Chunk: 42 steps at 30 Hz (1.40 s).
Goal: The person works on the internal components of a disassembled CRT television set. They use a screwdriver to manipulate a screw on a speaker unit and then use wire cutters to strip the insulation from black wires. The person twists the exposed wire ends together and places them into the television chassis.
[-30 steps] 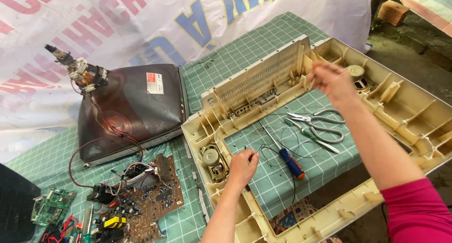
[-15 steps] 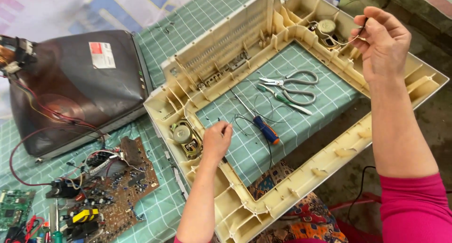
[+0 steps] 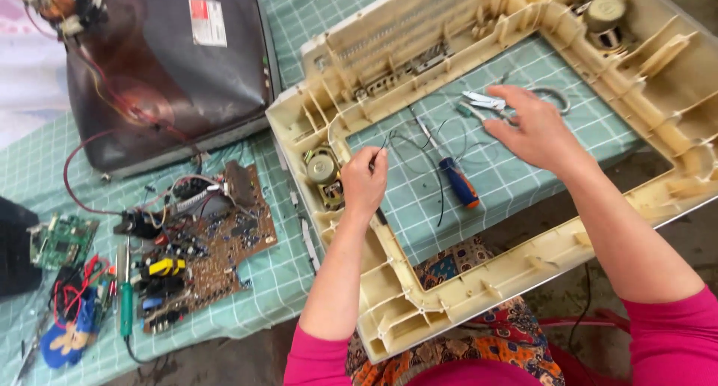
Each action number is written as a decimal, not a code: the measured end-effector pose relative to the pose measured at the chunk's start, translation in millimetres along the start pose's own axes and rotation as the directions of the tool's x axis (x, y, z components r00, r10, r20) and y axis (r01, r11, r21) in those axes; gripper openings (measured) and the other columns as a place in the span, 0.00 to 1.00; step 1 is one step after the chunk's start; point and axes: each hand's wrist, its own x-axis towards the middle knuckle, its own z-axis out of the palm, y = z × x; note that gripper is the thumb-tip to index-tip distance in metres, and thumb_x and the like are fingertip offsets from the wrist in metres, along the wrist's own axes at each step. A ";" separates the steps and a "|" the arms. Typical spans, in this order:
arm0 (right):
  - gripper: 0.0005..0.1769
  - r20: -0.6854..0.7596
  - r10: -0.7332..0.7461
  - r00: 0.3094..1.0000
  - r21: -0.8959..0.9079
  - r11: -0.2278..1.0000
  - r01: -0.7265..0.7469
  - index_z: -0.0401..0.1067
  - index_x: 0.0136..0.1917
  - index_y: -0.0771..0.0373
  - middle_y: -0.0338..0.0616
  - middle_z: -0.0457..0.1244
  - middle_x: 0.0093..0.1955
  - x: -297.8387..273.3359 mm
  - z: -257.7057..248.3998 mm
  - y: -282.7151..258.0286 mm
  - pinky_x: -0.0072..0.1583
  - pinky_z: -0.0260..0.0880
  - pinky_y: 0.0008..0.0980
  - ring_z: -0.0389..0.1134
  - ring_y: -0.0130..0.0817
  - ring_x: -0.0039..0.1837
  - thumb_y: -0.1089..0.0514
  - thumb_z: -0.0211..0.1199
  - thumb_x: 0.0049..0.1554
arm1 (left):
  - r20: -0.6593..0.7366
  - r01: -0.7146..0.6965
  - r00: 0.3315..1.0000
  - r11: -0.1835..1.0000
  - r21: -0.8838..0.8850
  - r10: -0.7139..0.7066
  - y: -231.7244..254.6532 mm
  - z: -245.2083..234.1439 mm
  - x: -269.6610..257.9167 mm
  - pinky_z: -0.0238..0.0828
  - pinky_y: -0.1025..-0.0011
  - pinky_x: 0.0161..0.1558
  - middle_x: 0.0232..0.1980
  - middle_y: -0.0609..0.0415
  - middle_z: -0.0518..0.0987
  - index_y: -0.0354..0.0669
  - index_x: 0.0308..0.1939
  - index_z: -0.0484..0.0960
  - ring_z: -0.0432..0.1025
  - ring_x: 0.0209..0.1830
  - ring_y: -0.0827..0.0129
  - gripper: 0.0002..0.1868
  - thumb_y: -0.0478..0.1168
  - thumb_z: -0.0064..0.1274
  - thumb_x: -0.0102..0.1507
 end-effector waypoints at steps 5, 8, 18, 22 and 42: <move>0.25 0.458 0.001 0.889 -0.182 0.979 0.093 0.72 0.67 0.61 0.60 0.68 0.62 -15.7 21.3 -62.0 0.62 0.72 0.56 0.69 0.61 0.65 0.54 0.64 0.58 | 0.010 0.008 1.000 1.000 0.021 -0.008 -2.1 1.1 -1.1 0.76 0.63 0.34 0.27 0.54 0.79 0.51 0.34 0.83 0.78 0.29 0.58 0.09 0.44 0.51 0.68; 0.21 0.702 0.103 0.704 -0.259 0.959 0.118 0.74 0.63 0.56 0.58 0.70 0.59 -22.7 38.6 -84.0 0.61 0.75 0.56 0.72 0.59 0.62 0.47 0.61 0.60 | 0.006 0.006 1.000 0.999 0.042 -0.006 -5.4 1.0 -0.3 0.77 0.62 0.36 0.28 0.54 0.79 0.52 0.35 0.83 0.78 0.31 0.56 0.08 0.46 0.53 0.67; 0.17 0.212 -0.139 0.967 -0.481 0.847 0.227 0.70 0.63 0.46 0.36 0.66 0.61 5.8 82.0 -45.8 0.57 0.76 0.45 0.69 0.39 0.65 0.45 0.59 0.62 | 0.107 -0.089 0.990 0.995 -0.054 0.094 -3.6 4.1 0.0 0.76 0.60 0.37 0.28 0.51 0.79 0.49 0.35 0.82 0.78 0.33 0.53 0.08 0.42 0.52 0.67; 0.21 0.090 -0.339 0.936 -0.342 0.872 0.349 0.70 0.67 0.51 0.41 0.65 0.66 11.2 94.8 -31.6 0.62 0.72 0.47 0.68 0.44 0.67 0.51 0.61 0.61 | 0.134 -0.108 0.983 0.989 -0.106 0.122 -4.8 11.2 -1.9 0.76 0.60 0.37 0.29 0.50 0.79 0.50 0.35 0.83 0.78 0.35 0.52 0.06 0.41 0.53 0.67; 0.04 0.333 -0.046 0.942 0.019 0.999 0.042 0.79 0.48 0.53 0.45 0.73 0.34 14.7 73.4 -49.7 0.47 0.75 0.37 0.74 0.38 0.39 0.57 0.63 0.62 | 0.249 -0.039 0.962 0.962 -0.269 0.109 11.9 -0.2 -7.0 0.73 0.61 0.38 0.27 0.47 0.75 0.46 0.35 0.78 0.74 0.30 0.51 0.14 0.45 0.47 0.73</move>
